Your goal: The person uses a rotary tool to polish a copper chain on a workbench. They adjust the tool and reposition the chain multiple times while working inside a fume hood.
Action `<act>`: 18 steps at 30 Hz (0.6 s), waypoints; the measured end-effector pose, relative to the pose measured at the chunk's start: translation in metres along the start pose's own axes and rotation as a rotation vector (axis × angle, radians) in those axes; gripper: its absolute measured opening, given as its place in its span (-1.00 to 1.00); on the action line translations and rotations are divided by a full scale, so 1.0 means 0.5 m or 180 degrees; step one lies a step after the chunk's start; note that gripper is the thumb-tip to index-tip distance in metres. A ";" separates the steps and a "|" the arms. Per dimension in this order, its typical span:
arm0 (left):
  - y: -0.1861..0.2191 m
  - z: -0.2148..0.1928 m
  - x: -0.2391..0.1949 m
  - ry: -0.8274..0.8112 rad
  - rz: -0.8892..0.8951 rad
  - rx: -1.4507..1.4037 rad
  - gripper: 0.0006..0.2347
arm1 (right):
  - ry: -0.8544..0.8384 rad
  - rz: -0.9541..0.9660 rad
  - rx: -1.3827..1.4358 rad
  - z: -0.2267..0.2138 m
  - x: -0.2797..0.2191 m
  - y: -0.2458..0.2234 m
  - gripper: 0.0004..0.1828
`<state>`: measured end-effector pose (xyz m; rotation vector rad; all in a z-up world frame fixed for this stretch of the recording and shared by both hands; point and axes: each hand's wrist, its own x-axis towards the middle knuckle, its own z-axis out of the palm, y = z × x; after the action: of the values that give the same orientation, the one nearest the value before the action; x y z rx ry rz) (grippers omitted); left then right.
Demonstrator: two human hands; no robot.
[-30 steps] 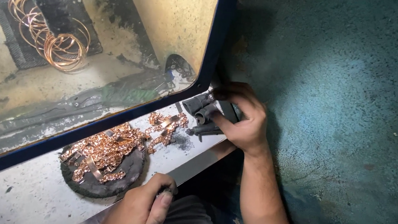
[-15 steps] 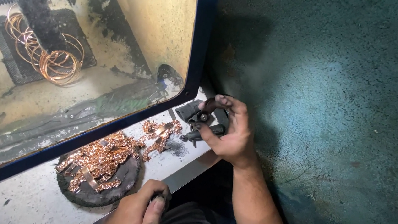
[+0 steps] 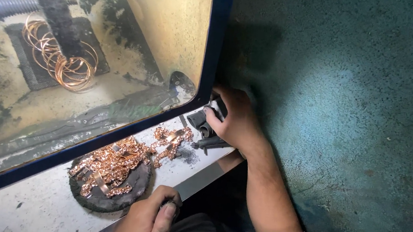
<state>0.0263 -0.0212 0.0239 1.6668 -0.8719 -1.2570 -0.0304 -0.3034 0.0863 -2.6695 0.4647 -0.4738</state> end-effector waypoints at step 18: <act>0.004 -0.010 0.000 -0.0081 0.0173 -0.0038 -0.69 | -0.0528 0.0060 -0.0342 0.016 0.073 0.006 -0.63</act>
<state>0.0309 -0.0211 0.0262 1.6103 -0.9175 -1.2466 0.0043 -0.3172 0.0875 -2.7755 0.4773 -0.2250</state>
